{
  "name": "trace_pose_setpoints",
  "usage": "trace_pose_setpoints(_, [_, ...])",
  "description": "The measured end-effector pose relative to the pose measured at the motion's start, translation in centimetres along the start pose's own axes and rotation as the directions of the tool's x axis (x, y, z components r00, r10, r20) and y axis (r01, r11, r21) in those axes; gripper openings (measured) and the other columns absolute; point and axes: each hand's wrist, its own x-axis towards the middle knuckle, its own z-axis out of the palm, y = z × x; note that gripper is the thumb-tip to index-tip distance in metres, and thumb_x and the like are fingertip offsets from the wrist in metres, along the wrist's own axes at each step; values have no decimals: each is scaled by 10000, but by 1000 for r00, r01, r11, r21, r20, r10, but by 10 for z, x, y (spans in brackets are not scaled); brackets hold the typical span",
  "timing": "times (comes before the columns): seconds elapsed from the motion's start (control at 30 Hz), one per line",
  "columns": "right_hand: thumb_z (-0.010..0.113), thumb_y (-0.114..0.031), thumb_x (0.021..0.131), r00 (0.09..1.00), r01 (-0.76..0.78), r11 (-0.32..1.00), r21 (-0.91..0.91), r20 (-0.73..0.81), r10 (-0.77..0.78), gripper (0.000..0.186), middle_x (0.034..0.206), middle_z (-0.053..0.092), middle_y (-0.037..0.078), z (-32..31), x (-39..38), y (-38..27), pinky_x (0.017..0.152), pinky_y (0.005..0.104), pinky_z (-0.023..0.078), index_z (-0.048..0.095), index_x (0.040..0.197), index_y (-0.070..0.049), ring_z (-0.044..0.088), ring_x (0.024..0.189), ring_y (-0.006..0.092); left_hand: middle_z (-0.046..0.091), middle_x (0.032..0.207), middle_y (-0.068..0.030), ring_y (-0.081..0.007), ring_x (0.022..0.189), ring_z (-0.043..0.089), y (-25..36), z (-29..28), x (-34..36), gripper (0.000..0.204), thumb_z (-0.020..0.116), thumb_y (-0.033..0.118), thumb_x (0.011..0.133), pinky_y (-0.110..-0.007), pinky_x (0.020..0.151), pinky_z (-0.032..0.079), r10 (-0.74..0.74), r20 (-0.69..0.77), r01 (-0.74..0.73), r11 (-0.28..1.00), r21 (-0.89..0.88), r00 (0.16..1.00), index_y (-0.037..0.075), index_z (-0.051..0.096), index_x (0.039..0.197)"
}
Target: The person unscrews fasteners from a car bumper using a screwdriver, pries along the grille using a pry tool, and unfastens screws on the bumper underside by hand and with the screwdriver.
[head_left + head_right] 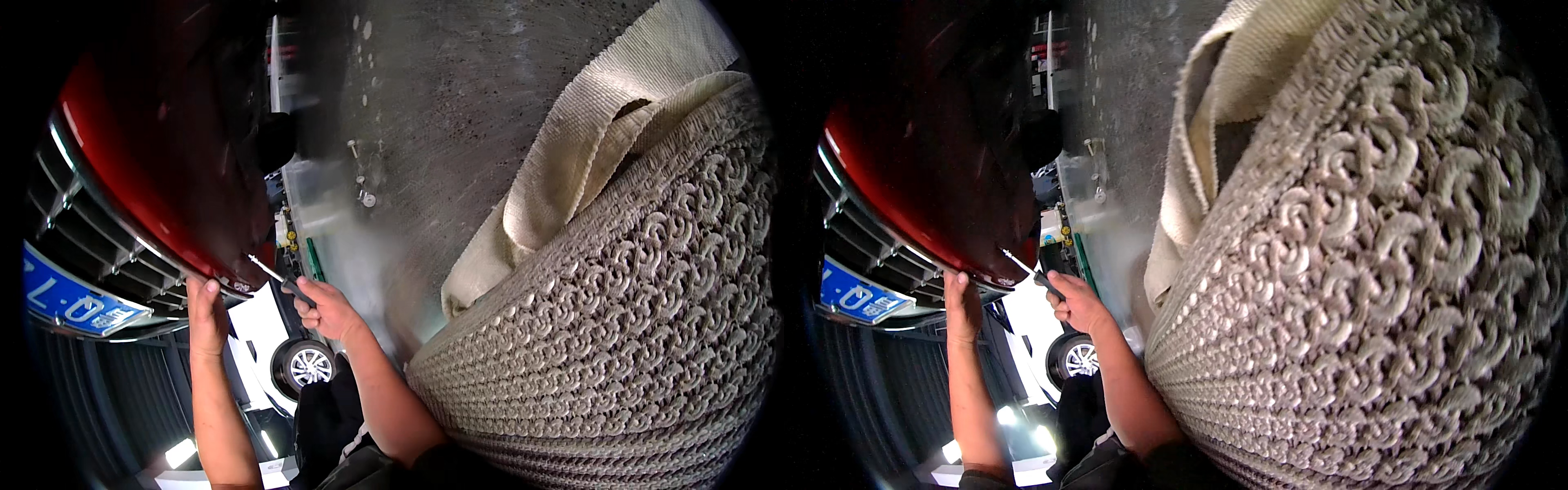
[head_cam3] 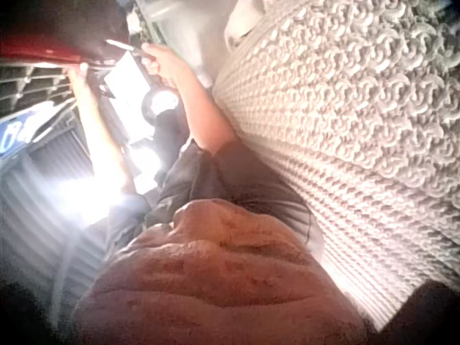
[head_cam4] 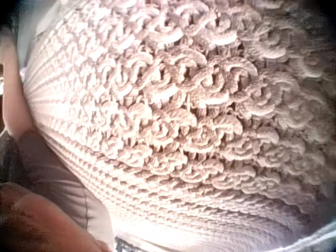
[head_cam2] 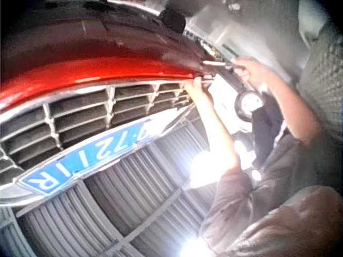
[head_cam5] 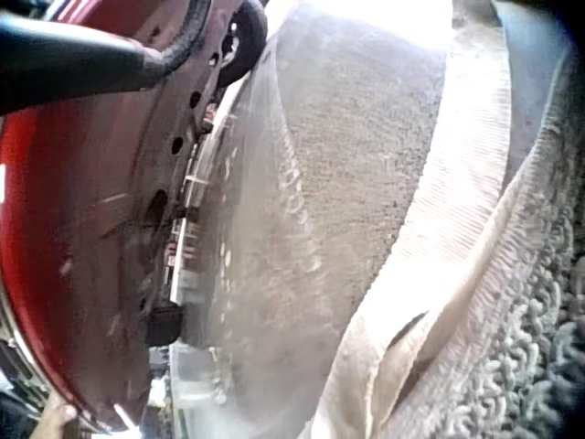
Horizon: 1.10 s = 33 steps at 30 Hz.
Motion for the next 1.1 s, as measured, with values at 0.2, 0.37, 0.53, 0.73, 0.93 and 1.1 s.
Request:
trace_pose_setpoints(0.2, [681, -224, 1035, 981, 168, 976, -139, -73, -179, 237, 754, 508, -52, 0, 6, 6, 551, 218, 344, 677, 1204, -59, 406, 607, 63, 533, 1472, -148, -266, 1394, 440, 11, 8, 1, 738, 610, 479, 933, -391, 1213, 235, -39, 34, 37, 998, 59, 999, -35, 472, 1444])
trace_pose_setpoints(0.37, [691, -203, 1026, 784, 389, 538, -748, -38, -619, 325, 907, 648, -40, 6, 12, 8, 713, 235, 460, 708, 1290, -13, 528, 786, 59, 552, 1406, -144, -242, 1352, 449, 8, 2, -8, 639, 478, 500, 1029, -361, 1195, 252, -25, -7, 26, 984, 177, 1000, -34, 480, 1381])
trace_pose_setpoints(0.53, [713, -226, 1012, 754, 370, 445, -816, -16, -656, 336, 975, 678, -31, 7, 11, 13, 845, 251, 499, 715, 1272, -13, 583, 890, 83, 542, 1417, -230, -325, 1332, 499, 18, 18, -22, 660, 441, 474, 1033, -371, 1165, 320, 91, -49, -60, 896, 440, 995, -40, 406, 1445])
trace_pose_setpoints(0.73, [717, -237, 1009, 757, 380, 496, -781, -46, -652, 330, 905, 657, -45, 8, 12, 11, 727, 228, 470, 725, 1260, -23, 547, 786, 57, 303, 1658, -278, -389, 1545, 311, -6, 50, -77, 734, 511, 272, 1021, -411, 1260, 228, 387, -44, -304, 784, 542, 921, -65, 234, 1611])
trace_pose_setpoints(0.93, [723, -241, 1007, 770, 393, 547, -740, -61, -635, 343, 869, 626, -50, 4, 18, 19, 659, 220, 438, 718, 1264, -14, 509, 733, 41, 541, 1489, -238, -356, 1372, 545, -68, 5, -83, 515, 524, 55, 988, -421, 1136, 434, 88, -378, 85, 905, 417, 921, -41, 468, 1491])
trace_pose_setpoints(1.1, [721, -256, 1009, 760, 395, 536, -746, -62, -647, 365, 879, 623, -46, 1, 16, 14, 662, 222, 439, 708, 1270, -2, 514, 738, 47, 518, 1476, -225, -348, 1305, 571, -64, 7, -81, 585, 615, 22, 896, -413, 1025, 513, 178, -276, 11, 824, 567, 945, -19, 478, 1463])
